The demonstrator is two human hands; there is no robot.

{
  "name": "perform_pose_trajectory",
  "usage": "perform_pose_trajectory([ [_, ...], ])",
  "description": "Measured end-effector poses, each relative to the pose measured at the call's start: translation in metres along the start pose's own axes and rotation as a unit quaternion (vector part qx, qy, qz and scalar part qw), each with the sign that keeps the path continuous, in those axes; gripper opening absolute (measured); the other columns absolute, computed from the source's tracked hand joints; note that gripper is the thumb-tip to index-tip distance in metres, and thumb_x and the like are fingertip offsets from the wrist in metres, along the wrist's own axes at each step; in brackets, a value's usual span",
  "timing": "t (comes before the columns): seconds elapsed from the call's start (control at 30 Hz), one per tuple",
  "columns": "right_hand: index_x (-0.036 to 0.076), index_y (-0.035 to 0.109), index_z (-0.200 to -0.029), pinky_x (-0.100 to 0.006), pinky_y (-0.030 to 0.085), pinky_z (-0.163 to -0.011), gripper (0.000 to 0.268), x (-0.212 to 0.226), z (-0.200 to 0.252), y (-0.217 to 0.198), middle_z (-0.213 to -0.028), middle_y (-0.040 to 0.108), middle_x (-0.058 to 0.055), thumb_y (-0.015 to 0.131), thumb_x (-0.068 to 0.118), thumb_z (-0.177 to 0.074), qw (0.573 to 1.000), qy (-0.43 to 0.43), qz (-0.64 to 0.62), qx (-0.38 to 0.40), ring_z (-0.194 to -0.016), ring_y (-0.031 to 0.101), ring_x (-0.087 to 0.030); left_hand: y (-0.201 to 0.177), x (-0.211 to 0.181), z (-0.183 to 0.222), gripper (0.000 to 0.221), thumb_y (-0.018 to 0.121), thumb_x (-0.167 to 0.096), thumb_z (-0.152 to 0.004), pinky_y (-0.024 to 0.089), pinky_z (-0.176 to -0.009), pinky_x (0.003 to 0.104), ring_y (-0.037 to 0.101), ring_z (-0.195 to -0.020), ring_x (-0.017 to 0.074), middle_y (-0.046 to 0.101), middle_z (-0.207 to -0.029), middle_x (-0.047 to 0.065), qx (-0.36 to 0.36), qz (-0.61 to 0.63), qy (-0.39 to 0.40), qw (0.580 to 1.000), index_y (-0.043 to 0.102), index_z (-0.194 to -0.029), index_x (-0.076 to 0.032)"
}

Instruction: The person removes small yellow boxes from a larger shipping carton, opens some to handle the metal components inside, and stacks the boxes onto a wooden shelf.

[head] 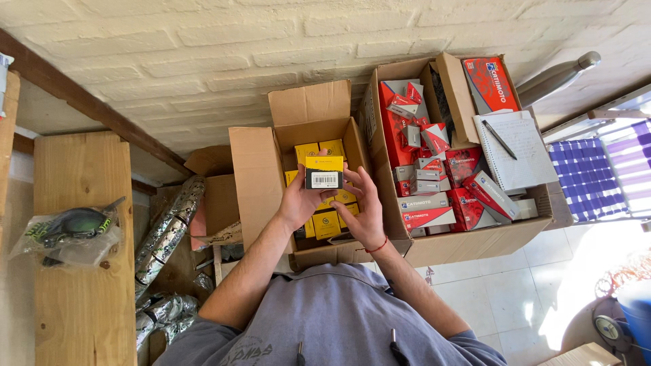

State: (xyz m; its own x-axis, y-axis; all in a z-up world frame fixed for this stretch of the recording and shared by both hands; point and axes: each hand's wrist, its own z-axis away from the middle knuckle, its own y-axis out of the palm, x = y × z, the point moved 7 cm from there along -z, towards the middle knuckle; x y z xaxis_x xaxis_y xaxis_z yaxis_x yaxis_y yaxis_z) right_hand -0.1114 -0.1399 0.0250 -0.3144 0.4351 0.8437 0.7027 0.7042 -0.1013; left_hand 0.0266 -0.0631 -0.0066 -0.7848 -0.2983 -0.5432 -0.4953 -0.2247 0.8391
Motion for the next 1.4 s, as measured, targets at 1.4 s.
perform_pose_trajectory([
  [1.4,0.000,0.036,-0.170,-0.062,0.055,-0.115,0.102,0.079,0.046,0.000,-0.169,0.039,-0.033,0.095,0.011,-0.087,0.989,0.085,0.089,0.079,-0.149,0.050,-0.057,0.074,-0.012,0.111,0.060,0.084,-0.012,-0.096,0.032,-0.130,0.055,0.045,-0.152,0.0381,0.045,-0.155,0.018,-0.108,-0.370,0.212,0.898,0.045,-0.142,-0.014],
])
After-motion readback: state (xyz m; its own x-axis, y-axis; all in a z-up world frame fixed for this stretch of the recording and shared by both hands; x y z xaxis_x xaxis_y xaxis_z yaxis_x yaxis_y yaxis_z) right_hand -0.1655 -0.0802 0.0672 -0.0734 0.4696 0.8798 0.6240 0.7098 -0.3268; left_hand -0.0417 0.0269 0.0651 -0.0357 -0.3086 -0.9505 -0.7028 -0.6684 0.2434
